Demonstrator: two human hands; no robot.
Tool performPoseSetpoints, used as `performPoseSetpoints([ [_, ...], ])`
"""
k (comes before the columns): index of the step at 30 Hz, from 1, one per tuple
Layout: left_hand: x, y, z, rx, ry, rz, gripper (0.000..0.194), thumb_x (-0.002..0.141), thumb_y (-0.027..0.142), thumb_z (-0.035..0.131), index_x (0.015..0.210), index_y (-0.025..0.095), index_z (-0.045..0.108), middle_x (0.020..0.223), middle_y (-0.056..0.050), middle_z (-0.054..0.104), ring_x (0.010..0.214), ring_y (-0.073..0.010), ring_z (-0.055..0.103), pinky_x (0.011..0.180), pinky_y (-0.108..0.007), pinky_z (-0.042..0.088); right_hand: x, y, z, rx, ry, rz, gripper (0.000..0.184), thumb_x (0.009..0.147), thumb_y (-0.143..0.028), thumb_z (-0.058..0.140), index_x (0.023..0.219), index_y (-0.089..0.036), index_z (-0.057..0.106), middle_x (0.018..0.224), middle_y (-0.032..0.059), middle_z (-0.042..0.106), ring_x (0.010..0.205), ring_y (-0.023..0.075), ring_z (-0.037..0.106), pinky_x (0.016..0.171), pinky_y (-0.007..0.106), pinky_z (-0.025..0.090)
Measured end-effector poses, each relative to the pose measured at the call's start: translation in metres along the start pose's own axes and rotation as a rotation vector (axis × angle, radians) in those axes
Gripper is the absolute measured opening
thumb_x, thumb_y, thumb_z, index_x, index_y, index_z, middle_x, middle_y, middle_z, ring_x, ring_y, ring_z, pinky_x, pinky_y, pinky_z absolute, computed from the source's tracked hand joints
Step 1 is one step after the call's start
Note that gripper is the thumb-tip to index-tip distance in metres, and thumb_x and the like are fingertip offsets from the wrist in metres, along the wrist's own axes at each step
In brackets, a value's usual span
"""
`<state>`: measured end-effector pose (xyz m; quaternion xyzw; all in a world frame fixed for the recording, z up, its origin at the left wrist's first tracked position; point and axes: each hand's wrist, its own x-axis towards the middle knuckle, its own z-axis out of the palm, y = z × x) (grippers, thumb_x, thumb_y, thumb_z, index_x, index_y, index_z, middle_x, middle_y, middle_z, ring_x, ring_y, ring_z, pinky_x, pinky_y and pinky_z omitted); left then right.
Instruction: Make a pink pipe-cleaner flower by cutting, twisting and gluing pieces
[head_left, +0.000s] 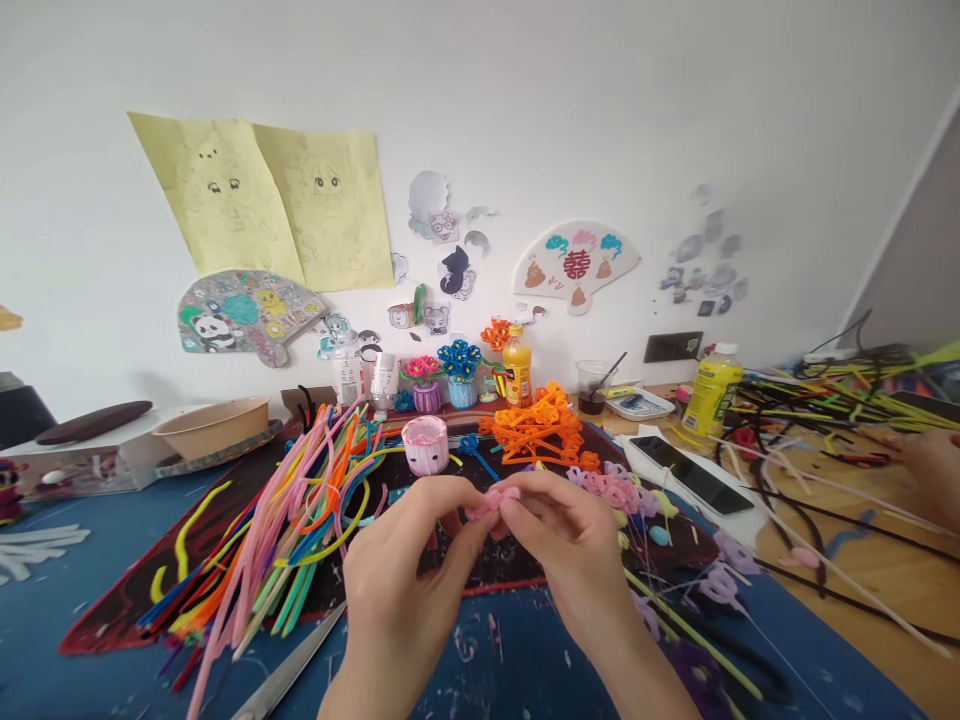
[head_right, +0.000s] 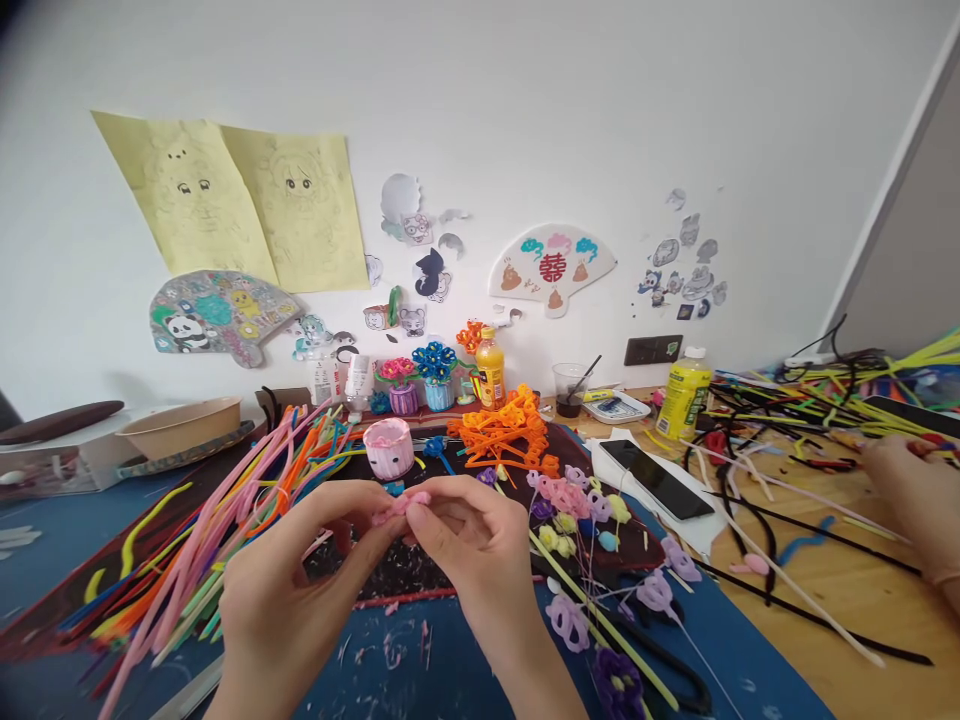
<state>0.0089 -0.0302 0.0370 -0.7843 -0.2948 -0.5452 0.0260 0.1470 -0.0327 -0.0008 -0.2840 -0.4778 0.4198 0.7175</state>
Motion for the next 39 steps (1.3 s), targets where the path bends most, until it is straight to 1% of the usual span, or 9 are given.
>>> performPoseSetpoints([
  [3, 0.001, 0.002, -0.002, 0.052, 0.013, -0.013, 0.006, 0.085, 0.018, 0.062, 0.087, 0.023, 0.059, 0.069, 0.006, 0.066, 0.054, -0.0065, 0.057, 0.053, -0.017, 0.046, 0.000, 0.000, -0.001, -0.021, -0.016, -0.003, 0.009, 0.077, -0.031, 0.075, 0.081, -0.022, 0.076, 0.080, 0.0060, 0.074, 0.072, 0.0194, 0.067, 0.064, 0.029, 0.058],
  [7, 0.001, 0.001, -0.002, 0.050, -0.011, 0.032, 0.006, 0.086, 0.017, 0.060, 0.088, 0.023, 0.060, 0.076, 0.003, 0.069, 0.063, -0.0086, 0.062, 0.057, -0.017, 0.048, 0.001, 0.000, -0.001, -0.018, -0.020, 0.009, 0.011, 0.076, -0.031, 0.076, 0.082, -0.022, 0.076, 0.082, 0.0054, 0.074, 0.070, 0.0181, 0.067, 0.064, 0.029, 0.058],
  [10, 0.000, -0.002, 0.000, 0.114, 0.010, 0.025, 0.011, 0.086, 0.018, 0.061, 0.096, 0.023, 0.058, 0.073, 0.004, 0.068, 0.058, -0.0076, 0.061, 0.058, -0.017, 0.049, 0.001, 0.000, 0.001, 0.000, -0.031, 0.044, 0.012, 0.074, -0.032, 0.077, 0.080, -0.022, 0.076, 0.080, 0.0054, 0.074, 0.069, 0.0190, 0.068, 0.064, 0.030, 0.059],
  [13, -0.001, -0.006, 0.002, 0.152, 0.010, 0.069, 0.014, 0.086, 0.017, 0.061, 0.100, 0.022, 0.057, 0.072, 0.005, 0.067, 0.059, -0.0069, 0.061, 0.060, -0.016, 0.049, -0.001, -0.004, 0.004, 0.025, -0.015, 0.080, 0.012, 0.072, -0.031, 0.079, 0.079, -0.022, 0.077, 0.077, 0.0046, 0.074, 0.068, 0.0187, 0.068, 0.065, 0.030, 0.058],
  [18, 0.000, -0.006, 0.001, 0.144, -0.039, 0.116, 0.012, 0.087, 0.014, 0.059, 0.095, 0.022, 0.061, 0.073, 0.004, 0.065, 0.062, -0.0063, 0.059, 0.060, -0.015, 0.045, -0.002, -0.008, 0.007, 0.048, 0.008, 0.123, 0.012, 0.071, -0.030, 0.080, 0.079, -0.022, 0.078, 0.075, 0.0033, 0.073, 0.065, 0.0168, 0.067, 0.066, 0.029, 0.058],
  [26, -0.002, -0.010, 0.002, 0.160, -0.088, 0.064, 0.007, 0.087, 0.015, 0.058, 0.083, 0.020, 0.058, 0.068, 0.005, 0.063, 0.058, -0.0069, 0.057, 0.056, -0.016, 0.042, 0.004, 0.002, 0.002, 0.060, -0.044, 0.233, 0.022, 0.073, -0.038, 0.079, 0.081, -0.018, 0.077, 0.074, 0.0044, 0.072, 0.062, 0.0143, 0.064, 0.062, 0.026, 0.055],
  [30, -0.003, -0.011, 0.004, 0.189, -0.077, 0.049, 0.007, 0.087, 0.017, 0.059, 0.081, 0.020, 0.056, 0.068, 0.005, 0.063, 0.057, -0.0067, 0.057, 0.055, -0.016, 0.042, 0.005, 0.002, 0.001, 0.103, -0.049, 0.258, 0.022, 0.072, -0.038, 0.079, 0.082, -0.018, 0.077, 0.075, 0.0044, 0.072, 0.063, 0.0132, 0.063, 0.062, 0.025, 0.055],
  [36, -0.004, -0.013, 0.006, 0.247, -0.064, 0.042, 0.009, 0.090, 0.022, 0.055, 0.081, 0.021, 0.054, 0.065, 0.005, 0.063, 0.055, -0.0074, 0.058, 0.052, -0.017, 0.040, 0.005, 0.004, 0.000, 0.115, -0.079, 0.290, 0.022, 0.073, -0.037, 0.079, 0.083, -0.017, 0.077, 0.075, 0.0048, 0.073, 0.068, 0.0140, 0.065, 0.066, 0.024, 0.055],
  [39, -0.005, -0.017, 0.007, 0.265, -0.072, 0.068, 0.005, 0.091, 0.022, 0.052, 0.087, 0.021, 0.053, 0.068, 0.005, 0.065, 0.058, -0.0080, 0.061, 0.053, -0.017, 0.041, 0.006, 0.004, 0.001, 0.108, -0.104, 0.300, 0.023, 0.071, -0.035, 0.081, 0.086, -0.018, 0.077, 0.078, 0.0042, 0.073, 0.072, 0.0135, 0.065, 0.070, 0.023, 0.055],
])
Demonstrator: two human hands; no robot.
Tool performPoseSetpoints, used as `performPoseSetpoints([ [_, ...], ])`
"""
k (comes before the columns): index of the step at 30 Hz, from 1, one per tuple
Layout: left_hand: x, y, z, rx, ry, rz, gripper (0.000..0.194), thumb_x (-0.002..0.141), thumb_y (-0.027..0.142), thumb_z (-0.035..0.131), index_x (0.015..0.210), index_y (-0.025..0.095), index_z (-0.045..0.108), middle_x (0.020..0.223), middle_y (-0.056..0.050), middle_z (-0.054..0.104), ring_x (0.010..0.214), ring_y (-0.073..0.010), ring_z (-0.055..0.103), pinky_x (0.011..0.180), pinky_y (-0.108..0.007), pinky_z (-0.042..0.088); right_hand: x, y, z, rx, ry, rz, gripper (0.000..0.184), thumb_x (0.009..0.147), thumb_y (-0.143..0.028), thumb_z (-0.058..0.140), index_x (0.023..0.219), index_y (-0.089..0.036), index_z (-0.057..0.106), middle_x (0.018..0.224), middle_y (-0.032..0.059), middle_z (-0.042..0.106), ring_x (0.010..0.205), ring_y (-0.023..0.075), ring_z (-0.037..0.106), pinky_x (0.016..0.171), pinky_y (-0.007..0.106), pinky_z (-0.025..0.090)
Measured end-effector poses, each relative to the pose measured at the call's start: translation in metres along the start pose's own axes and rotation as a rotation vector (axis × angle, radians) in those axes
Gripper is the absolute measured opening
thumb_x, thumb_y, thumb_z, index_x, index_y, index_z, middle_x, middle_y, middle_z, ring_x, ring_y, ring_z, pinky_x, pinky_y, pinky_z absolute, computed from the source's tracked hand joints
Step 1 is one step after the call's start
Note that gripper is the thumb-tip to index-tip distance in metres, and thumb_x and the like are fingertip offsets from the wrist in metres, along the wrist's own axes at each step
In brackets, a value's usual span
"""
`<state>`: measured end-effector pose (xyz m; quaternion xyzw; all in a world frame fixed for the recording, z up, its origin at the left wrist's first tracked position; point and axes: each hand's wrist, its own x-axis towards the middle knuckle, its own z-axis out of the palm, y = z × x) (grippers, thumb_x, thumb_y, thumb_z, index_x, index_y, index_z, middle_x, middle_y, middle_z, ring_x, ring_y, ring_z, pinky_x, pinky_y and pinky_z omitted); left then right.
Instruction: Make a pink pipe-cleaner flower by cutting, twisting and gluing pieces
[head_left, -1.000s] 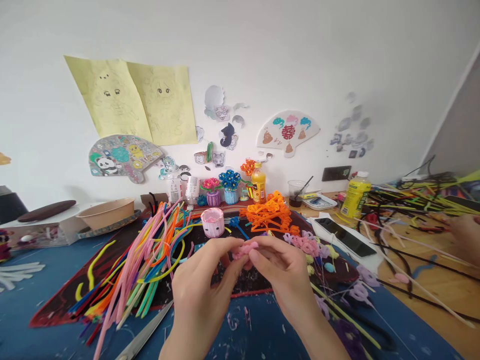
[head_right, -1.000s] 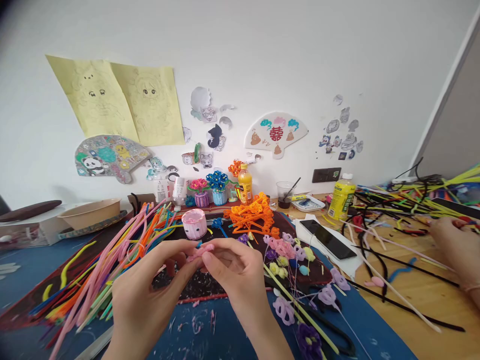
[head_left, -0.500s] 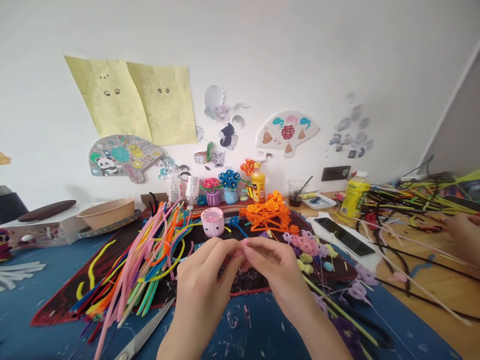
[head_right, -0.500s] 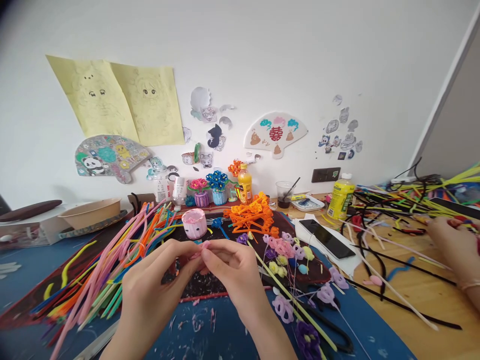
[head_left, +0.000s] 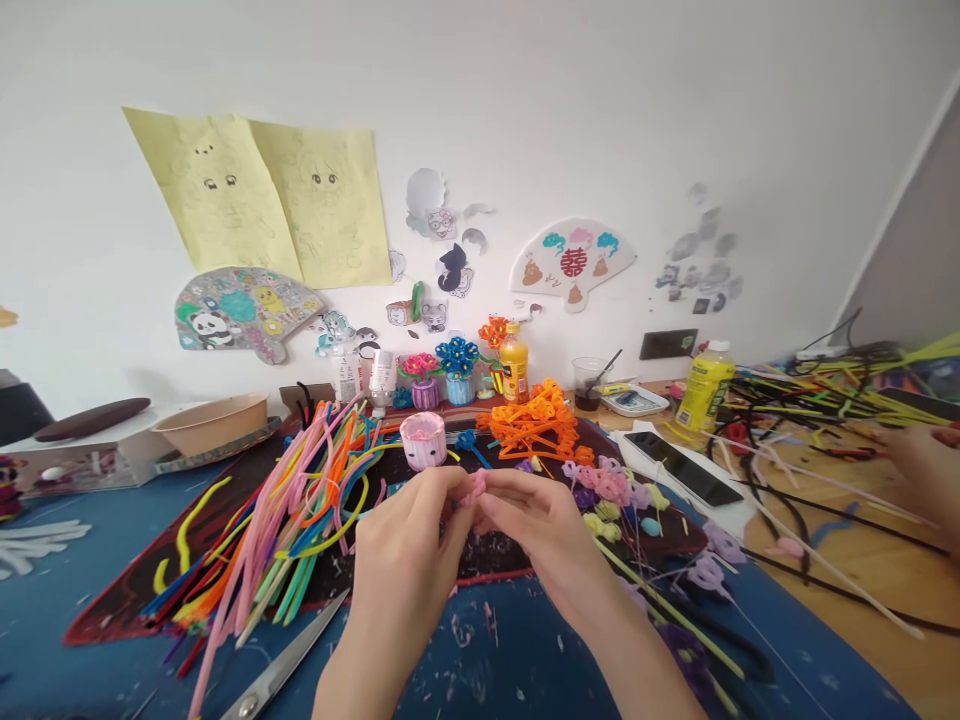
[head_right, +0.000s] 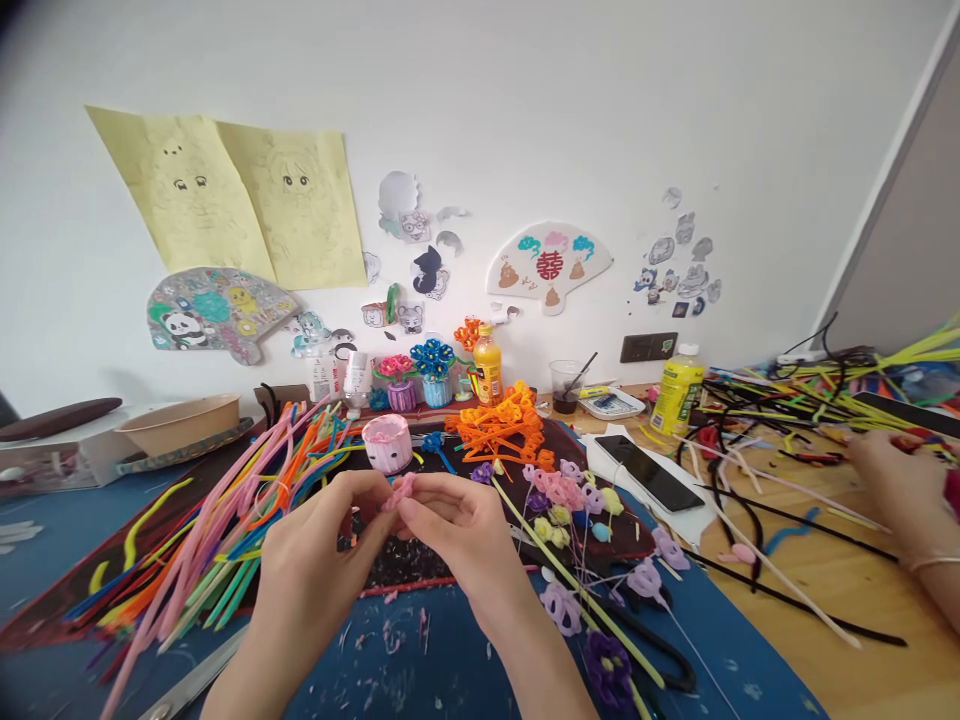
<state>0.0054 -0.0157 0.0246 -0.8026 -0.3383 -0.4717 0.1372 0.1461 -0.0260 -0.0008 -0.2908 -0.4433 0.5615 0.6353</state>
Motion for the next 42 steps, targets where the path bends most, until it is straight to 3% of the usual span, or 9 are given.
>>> performPoseSetpoints([
  [6, 0.000, -0.001, 0.003, 0.047, -0.014, 0.067, 0.008, 0.094, 0.019, 0.047, 0.100, 0.020, 0.052, 0.075, 0.003, 0.067, 0.063, -0.0085, 0.065, 0.057, -0.017, 0.042, 0.002, 0.001, 0.000, -0.004, 0.017, 0.017, 0.023, 0.070, -0.034, 0.082, 0.085, -0.018, 0.074, 0.076, 0.0023, 0.070, 0.071, 0.0129, 0.063, 0.071, 0.024, 0.054],
  [12, -0.001, -0.001, 0.003, 0.046, -0.028, 0.050, 0.009, 0.093, 0.020, 0.049, 0.102, 0.020, 0.052, 0.077, 0.003, 0.067, 0.066, -0.0091, 0.064, 0.059, -0.018, 0.042, 0.002, -0.001, -0.001, -0.009, 0.012, 0.045, 0.028, 0.075, -0.040, 0.076, 0.089, -0.016, 0.075, 0.086, 0.0064, 0.072, 0.076, 0.0163, 0.064, 0.077, 0.030, 0.054],
  [17, -0.004, -0.008, 0.005, 0.035, -0.208, 0.021, 0.013, 0.093, 0.021, 0.048, 0.106, 0.022, 0.051, 0.082, 0.002, 0.069, 0.071, -0.0125, 0.067, 0.059, -0.020, 0.044, 0.003, 0.002, -0.005, -0.185, 0.003, 0.031, 0.032, 0.076, -0.045, 0.073, 0.086, -0.015, 0.076, 0.079, 0.0071, 0.073, 0.073, 0.0177, 0.066, 0.072, 0.030, 0.054],
  [23, -0.005, -0.014, 0.011, 0.127, -0.411, -0.011, 0.030, 0.085, 0.007, 0.051, 0.112, 0.021, 0.050, 0.087, 0.000, 0.070, 0.071, -0.0163, 0.068, 0.056, -0.023, 0.043, 0.005, 0.009, -0.010, -0.346, -0.012, 0.039, 0.036, 0.058, -0.041, 0.086, 0.079, -0.014, 0.075, 0.077, 0.0072, 0.074, 0.077, 0.0231, 0.068, 0.074, 0.033, 0.053],
  [26, -0.004, -0.013, 0.010, 0.184, -0.457, -0.005, 0.026, 0.086, 0.011, 0.053, 0.111, 0.019, 0.053, 0.085, 0.000, 0.070, 0.068, -0.0174, 0.067, 0.053, -0.024, 0.040, 0.005, 0.008, -0.013, -0.352, -0.020, 0.070, 0.034, 0.060, -0.043, 0.084, 0.075, -0.014, 0.074, 0.071, 0.0059, 0.072, 0.071, 0.0213, 0.067, 0.070, 0.032, 0.053],
  [31, -0.001, -0.010, 0.004, 0.127, -0.438, -0.040, 0.024, 0.087, 0.031, 0.061, 0.108, 0.021, 0.056, 0.084, 0.001, 0.069, 0.066, -0.0156, 0.065, 0.053, -0.023, 0.039, 0.006, 0.005, -0.017, -0.258, -0.020, 0.114, 0.033, 0.070, -0.047, 0.077, 0.073, -0.015, 0.074, 0.063, 0.0030, 0.069, 0.061, 0.0166, 0.064, 0.063, 0.028, 0.052],
  [36, -0.001, -0.009, 0.005, 0.008, -0.438, -0.008, 0.012, 0.091, 0.028, 0.056, 0.100, 0.022, 0.061, 0.092, 0.001, 0.065, 0.076, -0.0132, 0.064, 0.061, -0.022, 0.043, 0.008, 0.005, -0.020, -0.217, -0.036, 0.133, 0.034, 0.068, -0.048, 0.079, 0.068, -0.014, 0.073, 0.058, 0.0018, 0.067, 0.056, 0.0144, 0.062, 0.057, 0.025, 0.049],
  [42, -0.002, -0.011, 0.008, -0.007, -0.353, -0.018, 0.017, 0.094, 0.027, 0.050, 0.092, 0.020, 0.065, 0.090, -0.001, 0.065, 0.075, -0.0124, 0.062, 0.064, -0.022, 0.044, 0.006, 0.002, -0.025, -0.106, -0.095, 0.218, 0.039, 0.072, -0.050, 0.075, 0.083, -0.013, 0.076, 0.073, 0.0049, 0.071, 0.062, 0.0142, 0.066, 0.059, 0.023, 0.049],
])
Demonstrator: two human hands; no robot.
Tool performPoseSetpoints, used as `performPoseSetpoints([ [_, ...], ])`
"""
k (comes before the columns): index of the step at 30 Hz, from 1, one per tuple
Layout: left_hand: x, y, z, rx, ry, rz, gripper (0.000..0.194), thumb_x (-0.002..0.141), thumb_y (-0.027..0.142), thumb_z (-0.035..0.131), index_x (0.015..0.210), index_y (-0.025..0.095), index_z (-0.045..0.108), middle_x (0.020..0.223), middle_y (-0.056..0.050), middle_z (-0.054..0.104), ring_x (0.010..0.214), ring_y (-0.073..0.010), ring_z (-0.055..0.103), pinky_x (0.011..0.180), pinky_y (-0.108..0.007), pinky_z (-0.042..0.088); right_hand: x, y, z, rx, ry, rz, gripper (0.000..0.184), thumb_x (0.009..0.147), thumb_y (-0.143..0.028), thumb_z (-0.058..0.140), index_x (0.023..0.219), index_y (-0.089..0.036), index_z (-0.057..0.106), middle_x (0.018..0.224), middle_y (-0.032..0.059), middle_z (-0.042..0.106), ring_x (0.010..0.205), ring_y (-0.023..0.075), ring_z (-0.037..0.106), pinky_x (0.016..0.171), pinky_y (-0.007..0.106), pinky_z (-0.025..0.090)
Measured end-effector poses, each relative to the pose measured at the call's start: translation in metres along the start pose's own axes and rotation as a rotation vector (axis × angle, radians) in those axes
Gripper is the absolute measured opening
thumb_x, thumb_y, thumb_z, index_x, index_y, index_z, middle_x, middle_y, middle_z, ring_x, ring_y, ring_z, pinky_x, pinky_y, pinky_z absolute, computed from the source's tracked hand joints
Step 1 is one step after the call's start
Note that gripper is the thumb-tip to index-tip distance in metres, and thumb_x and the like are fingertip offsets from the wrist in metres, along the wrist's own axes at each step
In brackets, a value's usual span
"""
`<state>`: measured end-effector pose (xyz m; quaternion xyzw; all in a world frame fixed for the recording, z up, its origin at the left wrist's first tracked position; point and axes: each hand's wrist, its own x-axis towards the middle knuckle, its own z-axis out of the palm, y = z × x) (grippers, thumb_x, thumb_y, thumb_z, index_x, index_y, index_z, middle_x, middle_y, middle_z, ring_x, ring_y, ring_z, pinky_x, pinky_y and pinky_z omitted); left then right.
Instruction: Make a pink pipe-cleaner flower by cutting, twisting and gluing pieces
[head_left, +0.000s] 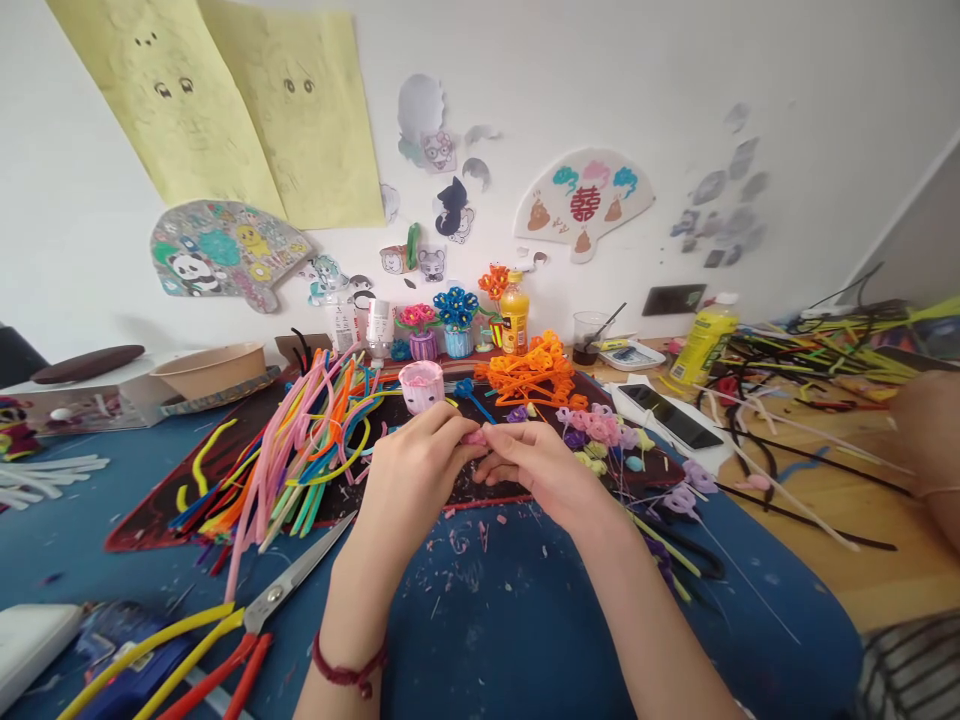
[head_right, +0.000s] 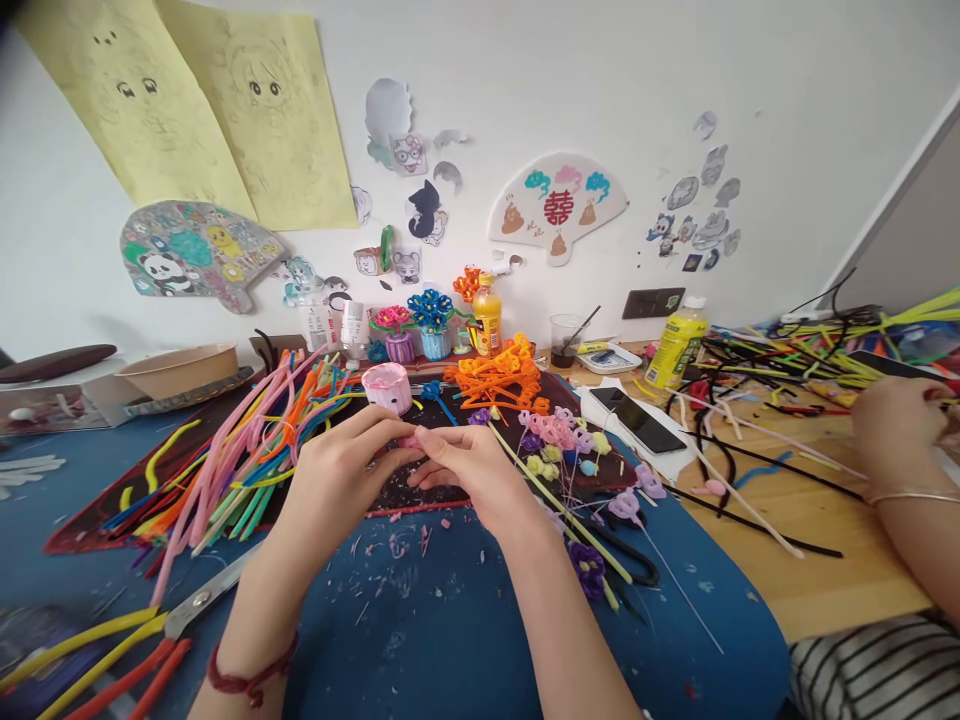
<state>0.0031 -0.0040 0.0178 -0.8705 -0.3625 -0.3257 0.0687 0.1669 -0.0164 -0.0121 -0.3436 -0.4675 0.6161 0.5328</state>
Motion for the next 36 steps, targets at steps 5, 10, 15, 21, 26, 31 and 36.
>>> performPoseSetpoints([
  [5, 0.001, -0.001, 0.001, 0.009, 0.076, 0.011, 0.021, 0.094, 0.027, 0.048, 0.088, 0.019, 0.067, 0.088, -0.003, 0.067, 0.079, -0.0134, 0.063, 0.068, -0.022, 0.046, 0.000, -0.001, 0.000, 0.149, -0.032, 0.056, 0.041, 0.072, -0.051, 0.075, 0.086, -0.013, 0.075, 0.079, 0.0058, 0.072, 0.061, 0.0117, 0.066, 0.058, 0.021, 0.050],
  [10, -0.001, -0.002, 0.004, -0.068, 0.107, 0.022, 0.019, 0.092, 0.023, 0.052, 0.085, 0.016, 0.068, 0.083, -0.003, 0.066, 0.075, -0.0128, 0.061, 0.067, -0.022, 0.047, 0.002, 0.003, 0.000, 0.171, -0.047, 0.066, 0.034, 0.076, -0.045, 0.075, 0.086, -0.013, 0.076, 0.085, 0.0063, 0.074, 0.063, 0.0110, 0.067, 0.061, 0.020, 0.053],
  [15, 0.000, -0.001, 0.001, -0.088, 0.037, 0.016, 0.015, 0.091, 0.023, 0.054, 0.084, 0.018, 0.067, 0.085, -0.002, 0.065, 0.077, -0.0139, 0.059, 0.068, -0.024, 0.046, 0.004, 0.005, 0.003, 0.211, -0.024, 0.067, 0.029, 0.070, -0.039, 0.080, 0.081, -0.013, 0.076, 0.084, 0.0051, 0.074, 0.077, 0.0117, 0.066, 0.080, 0.024, 0.052],
  [21, 0.006, -0.002, -0.006, -0.251, -0.056, -0.075, 0.006, 0.086, 0.023, 0.060, 0.090, 0.021, 0.064, 0.092, -0.001, 0.064, 0.079, -0.0139, 0.060, 0.070, -0.025, 0.046, 0.009, 0.008, 0.005, 0.329, 0.078, 0.119, 0.031, 0.055, -0.034, 0.089, 0.073, -0.012, 0.077, 0.077, 0.0037, 0.073, 0.071, 0.0115, 0.065, 0.076, 0.024, 0.053],
  [26, -0.007, 0.001, -0.019, -0.141, -0.148, -0.272, 0.021, 0.082, 0.028, 0.067, 0.101, 0.023, 0.061, 0.090, 0.000, 0.065, 0.073, -0.0157, 0.060, 0.065, -0.026, 0.044, 0.012, 0.009, 0.004, 0.408, 0.188, 0.110, 0.028, 0.055, -0.030, 0.090, 0.072, -0.013, 0.076, 0.074, 0.0040, 0.074, 0.070, 0.0119, 0.067, 0.073, 0.021, 0.055],
  [31, -0.031, 0.011, -0.014, 0.184, -0.471, -0.398, 0.006, 0.084, 0.021, 0.061, 0.079, 0.023, 0.063, 0.081, -0.001, 0.067, 0.077, -0.0212, 0.066, 0.057, -0.026, 0.036, 0.014, 0.008, 0.002, 0.446, 0.216, 0.093, 0.020, 0.062, -0.026, 0.087, 0.072, -0.014, 0.075, 0.074, 0.0038, 0.073, 0.069, 0.0118, 0.068, 0.069, 0.019, 0.057],
  [36, -0.036, 0.014, 0.002, 0.226, -0.547, -0.389, 0.008, 0.083, 0.017, 0.057, 0.081, 0.023, 0.063, 0.084, -0.002, 0.068, 0.076, -0.0201, 0.067, 0.051, -0.024, 0.029, 0.013, 0.009, 0.002, 0.462, 0.212, 0.063, 0.023, 0.061, -0.029, 0.088, 0.073, -0.014, 0.075, 0.075, 0.0041, 0.073, 0.069, 0.0125, 0.068, 0.066, 0.019, 0.057],
])
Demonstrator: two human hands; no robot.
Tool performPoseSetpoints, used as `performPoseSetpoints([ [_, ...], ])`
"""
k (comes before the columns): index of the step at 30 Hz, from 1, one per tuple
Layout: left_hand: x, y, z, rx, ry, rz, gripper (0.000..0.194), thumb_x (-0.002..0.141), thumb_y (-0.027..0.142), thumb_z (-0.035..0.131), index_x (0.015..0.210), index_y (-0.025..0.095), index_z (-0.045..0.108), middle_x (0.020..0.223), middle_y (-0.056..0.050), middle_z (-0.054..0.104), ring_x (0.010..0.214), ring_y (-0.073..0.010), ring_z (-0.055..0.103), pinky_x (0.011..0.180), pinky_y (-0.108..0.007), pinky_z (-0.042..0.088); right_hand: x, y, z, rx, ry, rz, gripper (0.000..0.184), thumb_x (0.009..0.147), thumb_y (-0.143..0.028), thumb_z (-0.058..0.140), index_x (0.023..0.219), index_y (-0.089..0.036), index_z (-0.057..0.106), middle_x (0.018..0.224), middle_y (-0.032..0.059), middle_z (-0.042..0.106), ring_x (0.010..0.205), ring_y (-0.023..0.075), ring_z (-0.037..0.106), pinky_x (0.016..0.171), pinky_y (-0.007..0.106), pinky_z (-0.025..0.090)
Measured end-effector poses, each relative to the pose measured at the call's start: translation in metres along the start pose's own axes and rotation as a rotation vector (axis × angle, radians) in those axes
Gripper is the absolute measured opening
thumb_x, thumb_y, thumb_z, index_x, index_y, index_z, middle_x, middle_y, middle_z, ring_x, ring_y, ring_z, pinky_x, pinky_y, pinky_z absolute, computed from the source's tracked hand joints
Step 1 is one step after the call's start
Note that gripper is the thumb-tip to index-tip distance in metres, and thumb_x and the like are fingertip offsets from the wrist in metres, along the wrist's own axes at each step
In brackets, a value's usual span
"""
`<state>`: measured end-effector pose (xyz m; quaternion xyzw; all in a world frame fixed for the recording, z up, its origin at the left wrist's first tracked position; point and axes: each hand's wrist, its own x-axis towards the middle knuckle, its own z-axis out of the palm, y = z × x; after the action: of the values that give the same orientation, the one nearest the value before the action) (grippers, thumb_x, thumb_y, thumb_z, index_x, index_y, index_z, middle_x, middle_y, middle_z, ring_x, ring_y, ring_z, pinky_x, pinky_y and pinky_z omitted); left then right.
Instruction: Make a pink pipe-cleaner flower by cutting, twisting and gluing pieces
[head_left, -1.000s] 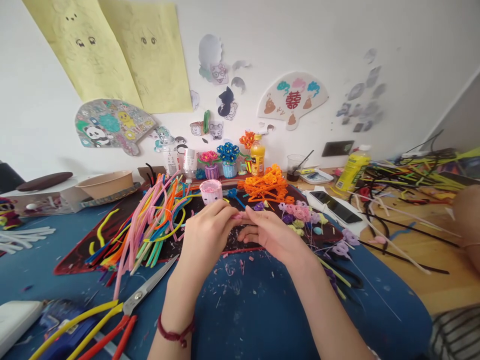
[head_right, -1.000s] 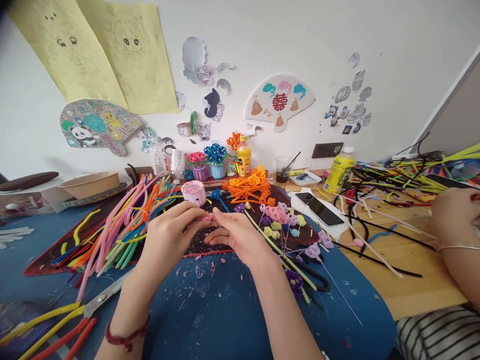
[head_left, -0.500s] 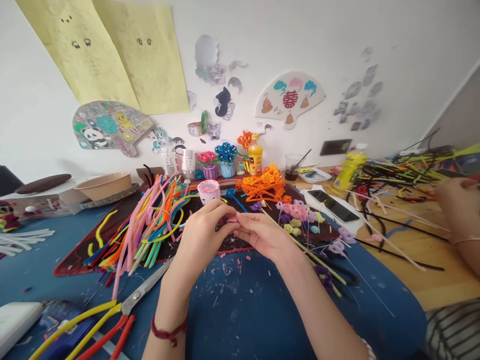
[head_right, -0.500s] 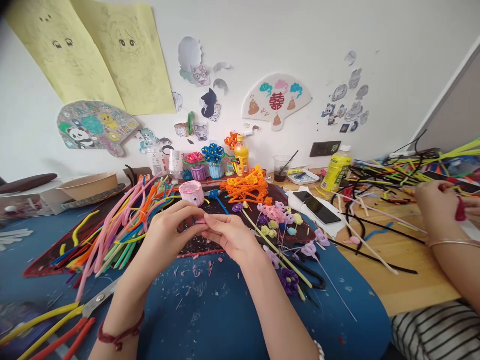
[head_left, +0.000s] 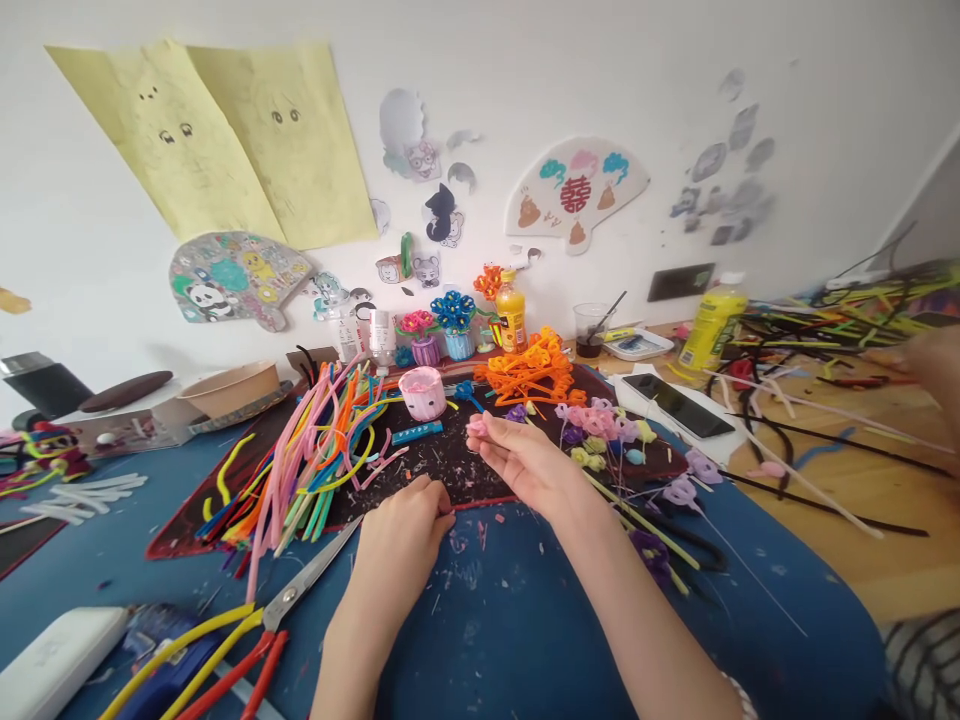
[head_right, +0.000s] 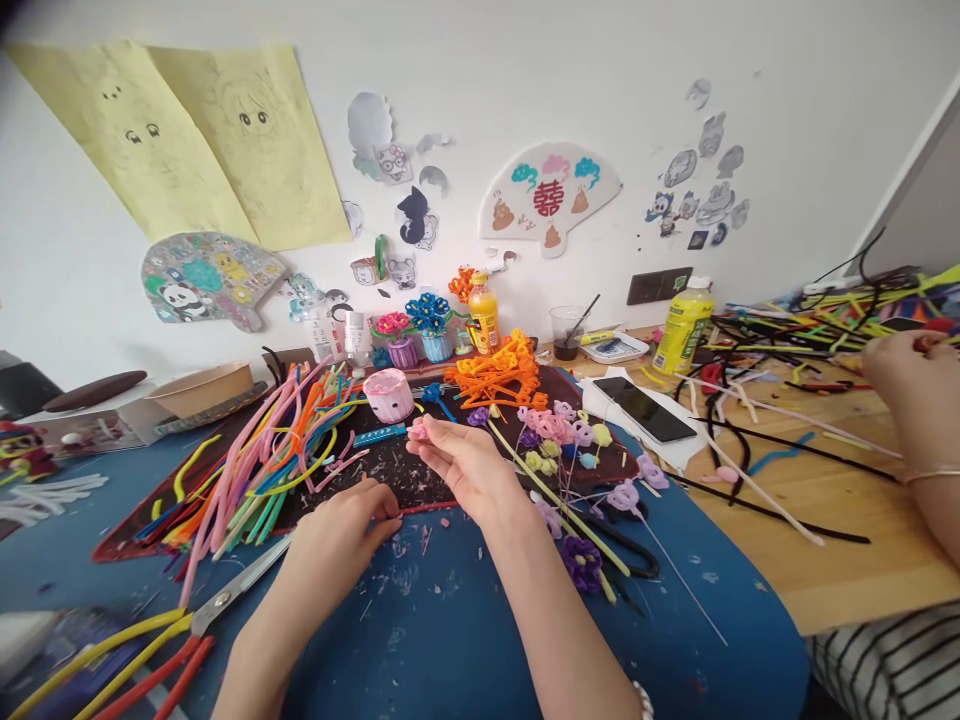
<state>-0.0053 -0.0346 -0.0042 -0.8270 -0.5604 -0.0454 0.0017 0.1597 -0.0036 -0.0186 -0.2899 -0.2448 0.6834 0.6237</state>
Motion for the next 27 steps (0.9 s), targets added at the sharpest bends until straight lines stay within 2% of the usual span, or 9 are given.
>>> performPoseSetpoints([
  [5, 0.003, -0.005, 0.003, -0.095, 0.011, 0.026, 0.015, 0.087, 0.016, 0.049, 0.078, 0.021, 0.059, 0.081, -0.003, 0.066, 0.071, -0.0181, 0.063, 0.055, -0.025, 0.034, -0.002, -0.002, 0.000, -0.003, -0.038, -0.008, 0.026, 0.058, -0.031, 0.088, 0.072, -0.013, 0.076, 0.075, 0.0035, 0.072, 0.069, 0.0111, 0.067, 0.068, 0.017, 0.055],
  [8, 0.004, -0.011, -0.002, -0.297, 0.101, 0.057, 0.017, 0.089, 0.023, 0.045, 0.079, 0.020, 0.058, 0.075, -0.001, 0.063, 0.063, -0.0151, 0.058, 0.057, -0.025, 0.038, -0.003, -0.002, 0.000, -0.050, -0.028, -0.026, 0.028, 0.057, -0.033, 0.088, 0.072, -0.014, 0.077, 0.075, 0.0041, 0.073, 0.070, 0.0132, 0.067, 0.073, 0.023, 0.056],
  [11, 0.007, -0.012, -0.015, -0.515, 0.218, 0.100, 0.020, 0.091, 0.032, 0.045, 0.079, 0.020, 0.057, 0.066, 0.002, 0.057, 0.057, -0.0129, 0.052, 0.053, -0.023, 0.039, -0.004, 0.000, 0.000, -0.132, -0.017, -0.038, 0.032, 0.055, -0.037, 0.088, 0.073, -0.013, 0.077, 0.075, 0.0059, 0.074, 0.068, 0.0146, 0.068, 0.075, 0.029, 0.056],
  [13, 0.009, -0.008, -0.024, -0.584, 0.285, 0.118, 0.022, 0.091, 0.035, 0.045, 0.079, 0.020, 0.057, 0.065, 0.003, 0.055, 0.057, -0.0121, 0.049, 0.051, -0.022, 0.038, -0.005, 0.001, 0.001, -0.177, -0.032, -0.032, 0.033, 0.055, -0.038, 0.088, 0.074, -0.013, 0.077, 0.075, 0.0072, 0.074, 0.069, 0.0160, 0.068, 0.077, 0.031, 0.055],
  [16, 0.013, -0.001, -0.031, -0.551, 0.345, 0.133, 0.020, 0.090, 0.035, 0.047, 0.080, 0.020, 0.057, 0.069, 0.002, 0.056, 0.057, -0.0116, 0.049, 0.051, -0.022, 0.038, -0.007, 0.002, 0.004, -0.200, -0.109, -0.020, 0.034, 0.054, -0.039, 0.088, 0.072, -0.012, 0.078, 0.075, 0.0077, 0.074, 0.072, 0.0173, 0.068, 0.081, 0.033, 0.055],
  [19, 0.017, 0.004, -0.028, -0.474, 0.369, 0.112, 0.019, 0.090, 0.034, 0.049, 0.080, 0.021, 0.057, 0.069, 0.002, 0.056, 0.057, -0.0116, 0.049, 0.053, -0.024, 0.037, -0.008, 0.003, 0.006, -0.205, -0.154, -0.013, 0.034, 0.055, -0.040, 0.088, 0.072, -0.012, 0.078, 0.074, 0.0070, 0.073, 0.071, 0.0160, 0.067, 0.080, 0.032, 0.055],
  [24, 0.022, 0.006, -0.023, -0.410, 0.403, 0.073, 0.014, 0.086, 0.030, 0.053, 0.077, 0.021, 0.057, 0.067, 0.004, 0.056, 0.055, -0.0112, 0.049, 0.052, -0.024, 0.035, -0.006, 0.004, 0.005, -0.221, -0.131, -0.011, 0.034, 0.055, -0.036, 0.089, 0.074, -0.011, 0.078, 0.073, 0.0061, 0.073, 0.070, 0.0143, 0.067, 0.079, 0.030, 0.055],
  [27, 0.023, 0.003, -0.023, -0.471, 0.409, 0.087, 0.012, 0.083, 0.030, 0.057, 0.078, 0.020, 0.058, 0.067, 0.003, 0.057, 0.054, -0.0106, 0.049, 0.051, -0.023, 0.036, -0.004, 0.005, 0.002, -0.227, -0.113, -0.009, 0.034, 0.053, -0.033, 0.090, 0.075, -0.011, 0.078, 0.073, 0.0061, 0.074, 0.069, 0.0149, 0.068, 0.080, 0.031, 0.056],
])
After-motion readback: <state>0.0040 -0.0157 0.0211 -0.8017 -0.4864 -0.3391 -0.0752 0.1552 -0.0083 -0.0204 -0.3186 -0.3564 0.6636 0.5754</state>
